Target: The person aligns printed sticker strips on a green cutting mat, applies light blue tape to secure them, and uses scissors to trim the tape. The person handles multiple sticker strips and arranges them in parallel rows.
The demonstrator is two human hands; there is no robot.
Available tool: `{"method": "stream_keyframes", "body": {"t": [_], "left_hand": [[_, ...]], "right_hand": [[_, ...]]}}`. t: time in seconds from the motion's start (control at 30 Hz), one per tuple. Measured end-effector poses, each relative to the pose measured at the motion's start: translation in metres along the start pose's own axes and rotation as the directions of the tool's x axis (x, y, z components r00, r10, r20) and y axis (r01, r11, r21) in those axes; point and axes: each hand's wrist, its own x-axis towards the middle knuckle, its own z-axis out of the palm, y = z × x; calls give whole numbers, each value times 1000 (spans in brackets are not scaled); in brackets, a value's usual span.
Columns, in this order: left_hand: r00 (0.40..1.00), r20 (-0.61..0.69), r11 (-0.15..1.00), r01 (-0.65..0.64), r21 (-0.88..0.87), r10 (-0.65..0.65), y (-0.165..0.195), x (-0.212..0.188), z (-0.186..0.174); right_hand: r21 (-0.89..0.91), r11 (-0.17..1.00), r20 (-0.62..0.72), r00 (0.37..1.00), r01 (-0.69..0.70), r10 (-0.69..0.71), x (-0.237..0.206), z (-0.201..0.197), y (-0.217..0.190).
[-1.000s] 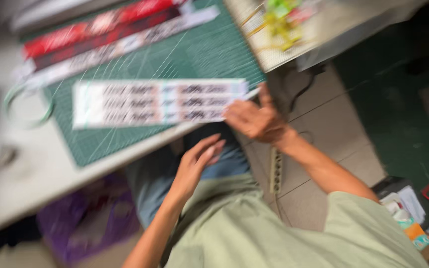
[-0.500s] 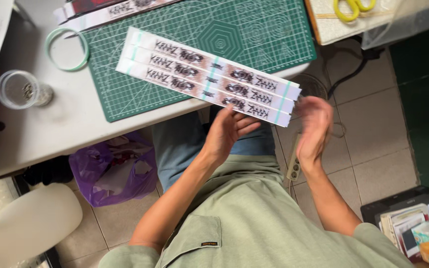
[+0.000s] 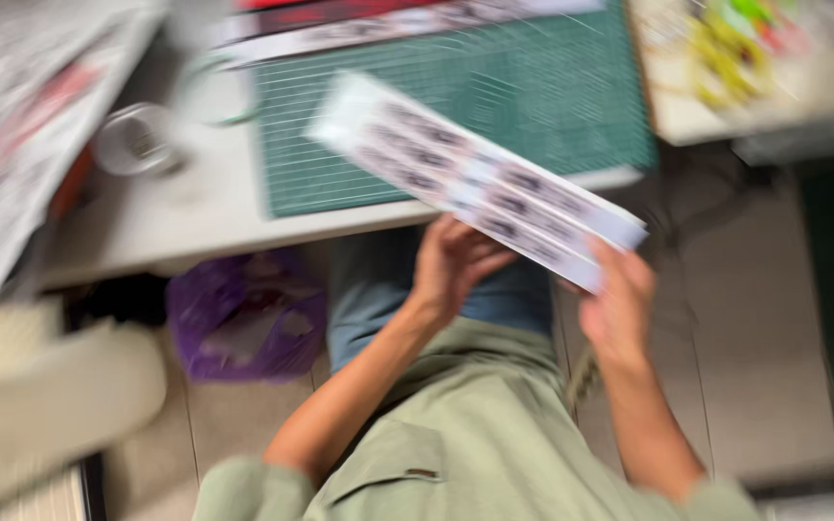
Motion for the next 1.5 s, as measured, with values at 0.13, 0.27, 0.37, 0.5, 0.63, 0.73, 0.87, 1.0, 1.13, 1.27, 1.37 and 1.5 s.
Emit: {"method": "stream_keyframes", "body": {"t": [0.13, 0.27, 0.37, 0.5, 0.63, 0.73, 0.87, 1.0, 1.13, 1.27, 1.37, 1.5], "left_hand": [[997, -47, 992, -58, -109, 53, 24, -12, 6], [991, -18, 981, -135, -140, 134, 38, -22, 8], [975, -83, 972, -216, -95, 208, 41, -22, 8], [937, -207, 954, -297, -46, 281, 50, -23, 5], [898, -288, 943, -327, 68, 332, 62, -35, 10], [886, -365, 951, -215, 220, 285, 72, -45, 16], [875, -379, 948, -227, 225, 300, 72, -42, 40], [883, -350, 941, -235, 244, 311, 82, -20, 78], [931, -167, 901, -249, 355, 323, 103, 22, 146], [950, -21, 867, -277, 414, 313, 118, 106, 242], [957, 43, 844, -274, 460, 287, 107, 181, 296], [971, 84, 892, -240, 383, 225, 87, 281, 362]], "right_hand": [[-118, 992, -83, 995, 37, -47, -15, -38, -20], [-76, 995, 19, 998, 59, -58, -22, -73, -28], [-103, 992, 25, 997, 76, -74, -27, -85, -29], [-141, 984, -6, 994, 107, -109, -39, -83, -35], [-163, 980, -35, 992, 116, -123, -51, -71, -49], [-159, 979, 10, 992, 124, -124, -54, -65, -58], [-171, 974, 97, 987, 147, -132, -53, -69, -74], [-174, 974, 103, 987, 141, -125, -52, -86, -112], [-161, 967, 55, 980, 196, -190, -36, -107, -174], [-112, 948, -65, 950, 298, -306, 1, -135, -241], [-141, 924, -160, 913, 356, -376, 41, -153, -286], [-131, 891, -195, 870, 435, -453, 108, -168, -363]]}}
